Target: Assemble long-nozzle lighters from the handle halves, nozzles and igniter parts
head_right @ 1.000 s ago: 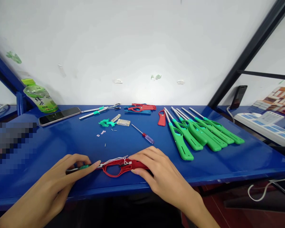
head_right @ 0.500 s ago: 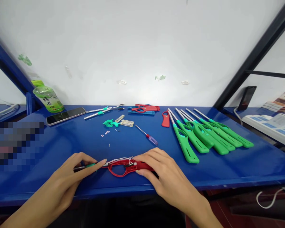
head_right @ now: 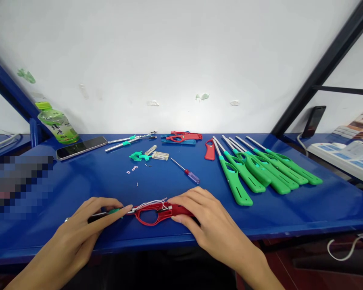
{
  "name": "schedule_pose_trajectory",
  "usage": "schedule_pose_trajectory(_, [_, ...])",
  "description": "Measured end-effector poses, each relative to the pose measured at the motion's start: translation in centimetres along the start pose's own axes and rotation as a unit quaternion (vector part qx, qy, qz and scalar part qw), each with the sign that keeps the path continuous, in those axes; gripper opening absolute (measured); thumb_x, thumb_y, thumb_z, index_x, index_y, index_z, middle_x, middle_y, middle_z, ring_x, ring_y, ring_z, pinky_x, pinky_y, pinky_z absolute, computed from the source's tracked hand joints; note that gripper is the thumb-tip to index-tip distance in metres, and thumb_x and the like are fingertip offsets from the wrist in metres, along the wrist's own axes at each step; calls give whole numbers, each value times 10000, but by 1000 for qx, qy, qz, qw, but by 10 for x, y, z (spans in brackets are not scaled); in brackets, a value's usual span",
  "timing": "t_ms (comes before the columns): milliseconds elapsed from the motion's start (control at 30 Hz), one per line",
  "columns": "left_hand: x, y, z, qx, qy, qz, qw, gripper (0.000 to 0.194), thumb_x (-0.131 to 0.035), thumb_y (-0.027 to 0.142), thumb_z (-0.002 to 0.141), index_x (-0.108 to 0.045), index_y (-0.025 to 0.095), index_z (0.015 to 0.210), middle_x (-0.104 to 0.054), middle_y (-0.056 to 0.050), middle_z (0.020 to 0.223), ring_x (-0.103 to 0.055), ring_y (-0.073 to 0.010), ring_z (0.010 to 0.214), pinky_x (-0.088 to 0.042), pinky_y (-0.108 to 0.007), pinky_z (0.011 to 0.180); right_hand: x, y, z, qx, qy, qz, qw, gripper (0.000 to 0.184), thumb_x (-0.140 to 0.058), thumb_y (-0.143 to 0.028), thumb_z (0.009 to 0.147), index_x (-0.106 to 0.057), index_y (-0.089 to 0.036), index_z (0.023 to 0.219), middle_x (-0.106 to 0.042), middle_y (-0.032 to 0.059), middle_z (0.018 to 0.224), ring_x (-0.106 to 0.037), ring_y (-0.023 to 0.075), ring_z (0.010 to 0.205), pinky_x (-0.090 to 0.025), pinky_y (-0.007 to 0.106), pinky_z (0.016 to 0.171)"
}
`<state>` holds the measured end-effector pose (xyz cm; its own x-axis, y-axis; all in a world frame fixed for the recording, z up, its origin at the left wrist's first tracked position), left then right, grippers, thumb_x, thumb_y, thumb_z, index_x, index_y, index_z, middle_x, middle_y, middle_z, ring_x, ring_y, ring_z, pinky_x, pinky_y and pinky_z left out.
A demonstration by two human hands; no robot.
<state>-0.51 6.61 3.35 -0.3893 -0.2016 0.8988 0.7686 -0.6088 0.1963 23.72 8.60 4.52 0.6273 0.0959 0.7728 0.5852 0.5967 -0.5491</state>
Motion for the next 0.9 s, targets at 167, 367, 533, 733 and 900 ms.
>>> schedule_pose_trajectory(167, [2,1,0,-2,12,-1,1000,735,-397,-15,942,-602,431,1488,-689,-37,1336,-660,-208,1174,-575,-331,971,1,-1,0,7,3,-3,1000,253,-609,-290,1094,-656,-340,1337,-755,7,1262,-665,223,1158,-525,379,1029])
schedule_pose_trajectory(367, [2,1,2,-3,7,-4,1000,774,-379,-29,937,-588,466,1494,-692,-33,1297,-653,-209,1124,-581,-358,939,1,1,0,3,5,-1,1000,255,-618,-297,1089,-656,-348,1336,-756,-3,1259,-668,218,1157,-530,376,1026])
schedule_pose_trajectory(533, [1,1,2,-7,-6,-1,1000,794,-381,-33,930,-568,476,1510,-680,-41,1302,-638,-214,1114,-580,-357,914,0,2,0,0,3,1,1000,246,-613,-299,1091,-663,-333,1329,-755,13,1260,-665,224,1162,-526,382,1032])
schedule_pose_trajectory(733, [2,1,1,-8,-5,15,1000,786,-387,-12,915,-581,468,1507,-681,-52,1296,-639,-226,1071,-582,-374,919,1,0,0,2,5,1,1000,242,-606,-293,1094,-667,-329,1326,-757,22,1258,-668,233,1156,-532,387,1022])
schedule_pose_trajectory(900, [2,0,-1,-5,-3,17,1000,866,-374,-50,885,-536,515,1522,-664,-32,1281,-632,-226,1072,-567,-395,925,1,1,1,0,3,4,1000,250,-611,-295,1093,-662,-329,1335,-753,22,1267,-661,232,1164,-526,387,1029])
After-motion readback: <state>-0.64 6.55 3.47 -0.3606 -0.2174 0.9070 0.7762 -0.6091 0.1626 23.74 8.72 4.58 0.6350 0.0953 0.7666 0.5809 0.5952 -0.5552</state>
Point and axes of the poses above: each hand's wrist, its own z-axis towards the middle knuckle, its own x-axis out of the back of the hand, y = z × x, the point moved 9 cm from there along z, towards the middle knuckle
